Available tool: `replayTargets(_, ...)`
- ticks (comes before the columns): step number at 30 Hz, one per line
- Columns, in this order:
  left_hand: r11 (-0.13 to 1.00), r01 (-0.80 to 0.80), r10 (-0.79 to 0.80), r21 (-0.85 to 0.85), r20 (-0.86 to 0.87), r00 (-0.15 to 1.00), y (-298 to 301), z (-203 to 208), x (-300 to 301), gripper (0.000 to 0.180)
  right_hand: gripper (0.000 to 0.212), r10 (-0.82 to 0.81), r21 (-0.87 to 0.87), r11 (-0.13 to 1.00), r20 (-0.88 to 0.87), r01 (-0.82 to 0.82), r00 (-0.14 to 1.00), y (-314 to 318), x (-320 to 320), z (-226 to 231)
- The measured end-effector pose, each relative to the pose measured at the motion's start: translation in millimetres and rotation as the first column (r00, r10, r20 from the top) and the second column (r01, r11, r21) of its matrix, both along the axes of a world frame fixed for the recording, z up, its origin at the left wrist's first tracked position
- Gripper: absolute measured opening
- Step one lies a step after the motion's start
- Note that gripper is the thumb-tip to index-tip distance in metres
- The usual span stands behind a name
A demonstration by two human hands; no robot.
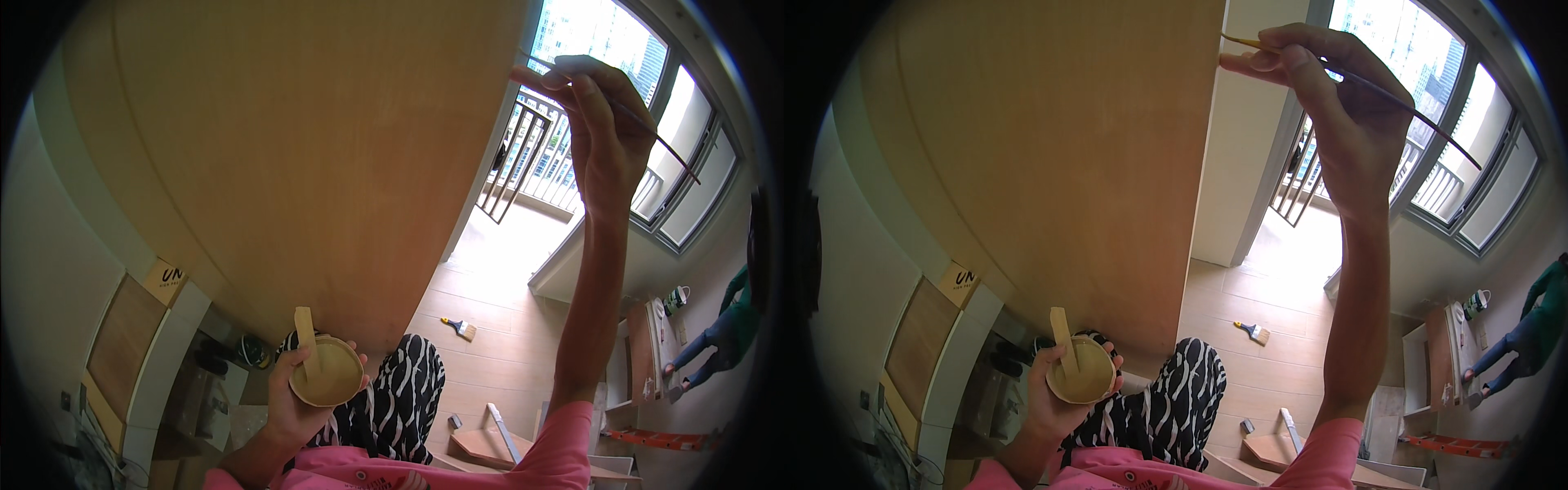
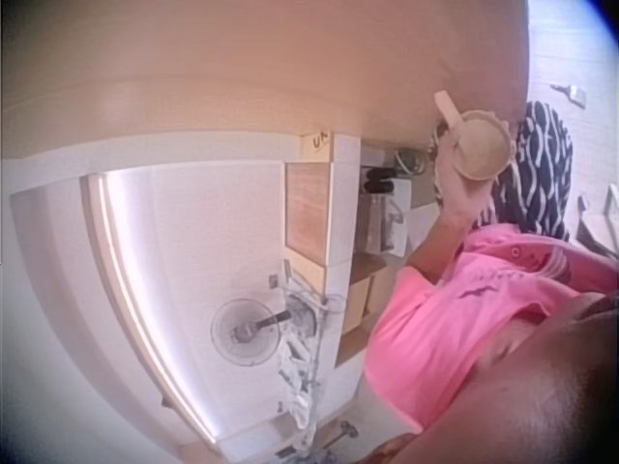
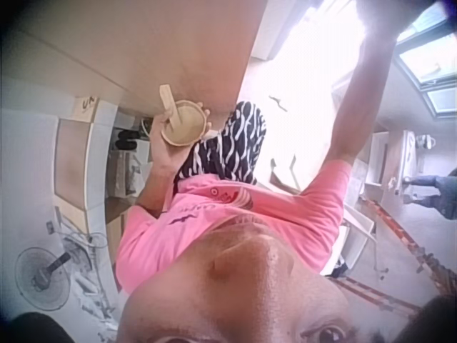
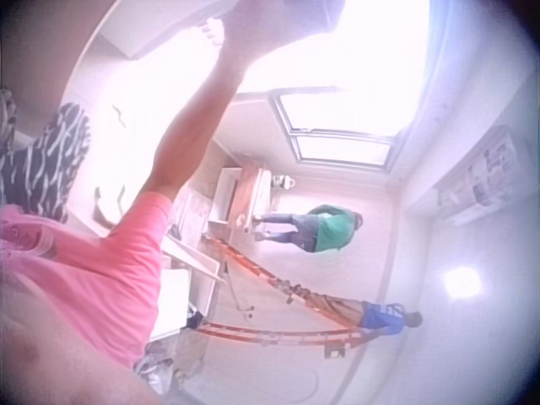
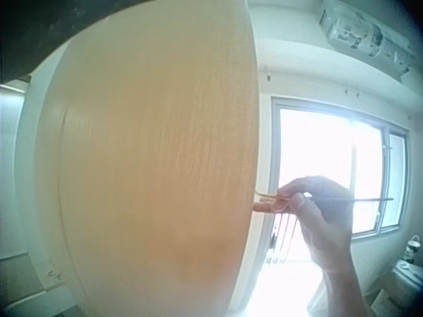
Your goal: The person paints a curved wall section using a small brush and a container of beige paint. They repeatedly dip the brush into the container and apply paint to the upper edge of the wall near a window. Another person is visible in the background working on a different area.
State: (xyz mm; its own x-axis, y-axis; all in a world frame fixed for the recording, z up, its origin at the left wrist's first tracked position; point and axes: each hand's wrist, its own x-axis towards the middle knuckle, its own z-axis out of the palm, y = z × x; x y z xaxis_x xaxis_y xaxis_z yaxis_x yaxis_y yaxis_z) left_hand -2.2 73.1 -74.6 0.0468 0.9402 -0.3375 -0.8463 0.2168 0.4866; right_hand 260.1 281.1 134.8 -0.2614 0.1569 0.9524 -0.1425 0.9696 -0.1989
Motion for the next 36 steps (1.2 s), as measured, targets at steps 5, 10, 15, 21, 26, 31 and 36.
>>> replayTargets(5,1.0,0.001,-0.001,-0.002,0.002,1.0,0.3,-0.6,0.5,0.045,0.017,0.004,0.011,1.0,0.034,-0.005,0.999,3.2,2.6,0.7)
replayTargets(10,1.0,-0.003,0.003,-0.014,-0.005,1.0,0.2,-0.1,0.5,0.046,0.016,-0.017,-0.006,1.0,0.006,0.017,1.0,-1.6,-1.1,1.2)
replayTargets(15,1.0,-0.003,0.003,-0.014,-0.008,1.0,0.1,0.4,0.8,0.046,0.016,-0.019,0.004,1.0,-0.003,0.019,1.0,-3.4,-1.6,2.0)
replayTargets(21,1.0,-0.004,0.004,-0.01,-0.003,1.0,0.0,-2.0,-0.1,0.046,0.016,-0.027,-0.008,1.0,0.021,0.027,0.999,0.7,3.0,0.5)
replayTargets(26,1.0,0.0,0.0,-0.01,0.0,1.0,-0.5,-2.3,-0.1,0.046,0.015,0.005,-0.042,0.999,0.015,-0.005,1.0,-2.5,-0.6,3.3)
replayTargets(31,1.0,0.002,-0.002,-0.011,0.009,1.0,-0.6,-2.1,-0.2,0.045,0.015,-0.038,-0.022,0.999,0.034,0.039,0.999,-2.9,1.6,-0.2)
replayTargets(36,1.0,0.004,-0.003,-0.008,0.029,1.0,-0.2,-5.0,1.1,0.043,0.014,-0.046,-0.022,0.999,-0.001,0.046,0.999,-5.1,-3.2,0.8)
